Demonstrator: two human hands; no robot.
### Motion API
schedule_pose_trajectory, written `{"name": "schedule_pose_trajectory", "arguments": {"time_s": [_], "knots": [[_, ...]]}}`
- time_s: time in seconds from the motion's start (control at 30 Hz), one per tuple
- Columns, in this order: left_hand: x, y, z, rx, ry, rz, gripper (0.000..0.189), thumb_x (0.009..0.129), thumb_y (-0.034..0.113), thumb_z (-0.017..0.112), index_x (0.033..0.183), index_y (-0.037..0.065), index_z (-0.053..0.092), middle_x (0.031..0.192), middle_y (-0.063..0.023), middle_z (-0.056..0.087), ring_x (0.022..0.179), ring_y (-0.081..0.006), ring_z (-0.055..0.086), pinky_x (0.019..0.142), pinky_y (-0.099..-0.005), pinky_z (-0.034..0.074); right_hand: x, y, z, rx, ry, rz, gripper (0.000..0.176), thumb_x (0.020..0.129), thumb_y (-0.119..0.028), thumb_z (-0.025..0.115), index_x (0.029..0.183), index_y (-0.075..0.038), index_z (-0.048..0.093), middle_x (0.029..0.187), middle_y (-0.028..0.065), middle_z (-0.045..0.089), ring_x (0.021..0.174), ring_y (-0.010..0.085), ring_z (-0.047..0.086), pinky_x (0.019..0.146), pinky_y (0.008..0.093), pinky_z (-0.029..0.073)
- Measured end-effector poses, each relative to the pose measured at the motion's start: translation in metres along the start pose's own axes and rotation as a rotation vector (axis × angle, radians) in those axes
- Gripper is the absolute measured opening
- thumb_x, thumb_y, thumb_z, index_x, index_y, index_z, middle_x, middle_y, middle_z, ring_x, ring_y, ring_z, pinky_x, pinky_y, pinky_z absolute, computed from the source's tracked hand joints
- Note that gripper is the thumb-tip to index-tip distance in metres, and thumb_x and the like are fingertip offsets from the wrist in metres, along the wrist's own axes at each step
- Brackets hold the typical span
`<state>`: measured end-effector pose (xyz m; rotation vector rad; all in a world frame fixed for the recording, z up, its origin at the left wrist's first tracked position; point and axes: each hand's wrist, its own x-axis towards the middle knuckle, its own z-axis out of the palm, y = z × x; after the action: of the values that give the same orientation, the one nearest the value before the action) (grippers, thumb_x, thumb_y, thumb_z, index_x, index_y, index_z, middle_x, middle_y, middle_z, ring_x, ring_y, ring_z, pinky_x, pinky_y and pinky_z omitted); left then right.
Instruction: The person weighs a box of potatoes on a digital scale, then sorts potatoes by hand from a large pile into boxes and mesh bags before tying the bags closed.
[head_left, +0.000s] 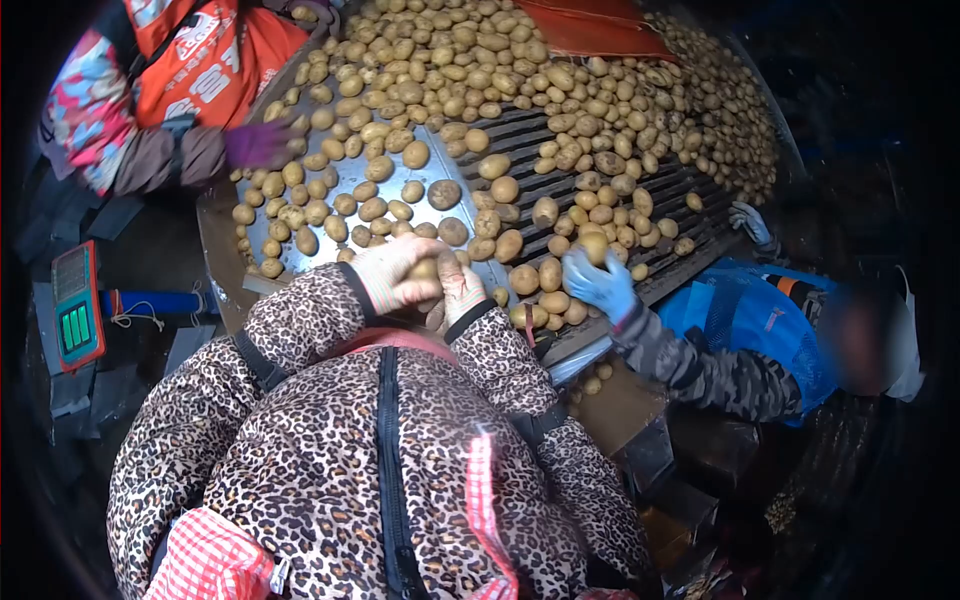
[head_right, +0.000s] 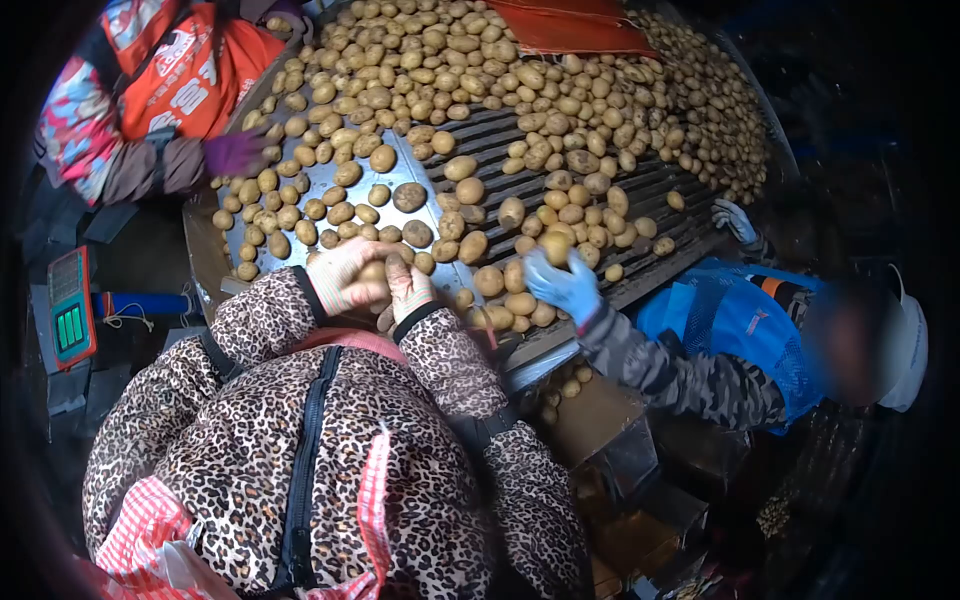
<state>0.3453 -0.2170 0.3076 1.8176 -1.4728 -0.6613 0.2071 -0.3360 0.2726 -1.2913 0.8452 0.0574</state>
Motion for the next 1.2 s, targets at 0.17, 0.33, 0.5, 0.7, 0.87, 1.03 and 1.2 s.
{"name": "schedule_pose_trajectory", "arguments": {"time_s": [0.17, 0.33, 0.5, 0.7, 0.87, 1.03, 1.2], "knots": [[-0.005, -0.06, -0.014, 0.05, 0.27, -0.229, 0.039, 0.09, 0.023, 0.052, 0.126, 0.007, 0.047, 0.123, -0.0243, 0.045, 0.115, -0.0381, 0.046, 0.097, -0.0419, 0.039, 0.026, -0.015, -0.098, -0.642, 0.512, -0.443, 0.035, 0.089, -0.035, 0.055, 0.096, -0.001, 0.059, 0.088, 0.0194, 0.065, 0.078, 0.0321, 0.063, 0.074, 0.0407, 0.051], [-0.013, -0.035, -0.022, 0.197, 0.214, -0.298, 0.051, 0.086, 0.019, 0.053, 0.135, 0.008, 0.04, 0.136, -0.0252, 0.034, 0.127, -0.0402, 0.036, 0.106, -0.0399, 0.031, 0.091, -0.069, -0.163, -0.815, 0.476, 0.023, 0.056, 0.082, -0.022, 0.06, 0.134, -0.011, 0.042, 0.129, 0.0196, 0.052, 0.117, 0.0299, 0.052, 0.101, 0.0374, 0.041], [-0.039, -0.055, -0.004, 0.069, 0.097, -0.251, 0.042, 0.086, 0.02, 0.054, 0.125, 0.005, 0.049, 0.128, -0.0207, 0.043, 0.12, -0.0358, 0.044, 0.1, -0.0397, 0.038, 0.142, -0.061, -0.138, -1.245, 0.316, 0.132, 0.064, 0.072, -0.027, 0.074, 0.128, -0.02, 0.045, 0.12, 0.0196, 0.05, 0.11, 0.0311, 0.055, 0.092, 0.0406, 0.048], [-0.003, 0.02, -0.035, -0.053, 0.191, -0.159, 0.054, 0.082, 0.028, 0.059, 0.127, 0.002, 0.045, 0.108, -0.018, 0.053, 0.098, -0.0325, 0.054, 0.088, -0.0396, 0.044, 0.045, -0.068, -0.088, 0.728, -0.246, -0.165, 0.024, 0.072, -0.01, 0.071, 0.092, -0.003, 0.059, 0.089, 0.0105, 0.065, 0.077, 0.017, 0.063, 0.06, 0.0258, 0.053], [0.017, 0.061, -0.034, 0.072, 0.173, 0.019, 0.082, 0.07, 0.054, 0.07, 0.13, 0.005, 0.042, 0.103, -0.0195, 0.046, 0.091, -0.0348, 0.053, 0.08, -0.0394, 0.046, -0.029, -0.074, -0.009, 0.949, -0.307, -0.132, 0.054, 0.092, -0.041, 0.051, 0.128, -0.002, 0.041, 0.122, 0.0167, 0.051, 0.113, 0.0296, 0.052, 0.091, 0.0422, 0.049], [0.019, 0.069, -0.029, 0.094, 0.053, -0.083, 0.041, 0.076, 0.038, 0.063, 0.1, 0.005, 0.057, 0.092, -0.0144, 0.051, 0.087, -0.0322, 0.057, 0.075, -0.0384, 0.048, -0.027, -0.051, 0.005, 0.491, 0.023, 0.054, 0.048, 0.091, -0.049, 0.047, 0.109, -0.006, 0.053, 0.084, 0.0073, 0.057, 0.066, 0.0153, 0.058, 0.048, 0.0271, 0.047], [0.012, 0.063, -0.021, -0.074, 0.225, -0.127, 0.021, 0.086, 0.023, 0.054, 0.092, 0.003, 0.056, 0.082, -0.0117, 0.055, 0.078, -0.0266, 0.059, 0.069, -0.0367, 0.047, -0.023, -0.054, 0.027, 0.736, 0.239, 0.099, 0.05, 0.091, -0.05, 0.047, 0.11, -0.005, 0.054, 0.079, 0.0079, 0.058, 0.057, 0.0177, 0.058, 0.042, 0.0281, 0.047]]}}
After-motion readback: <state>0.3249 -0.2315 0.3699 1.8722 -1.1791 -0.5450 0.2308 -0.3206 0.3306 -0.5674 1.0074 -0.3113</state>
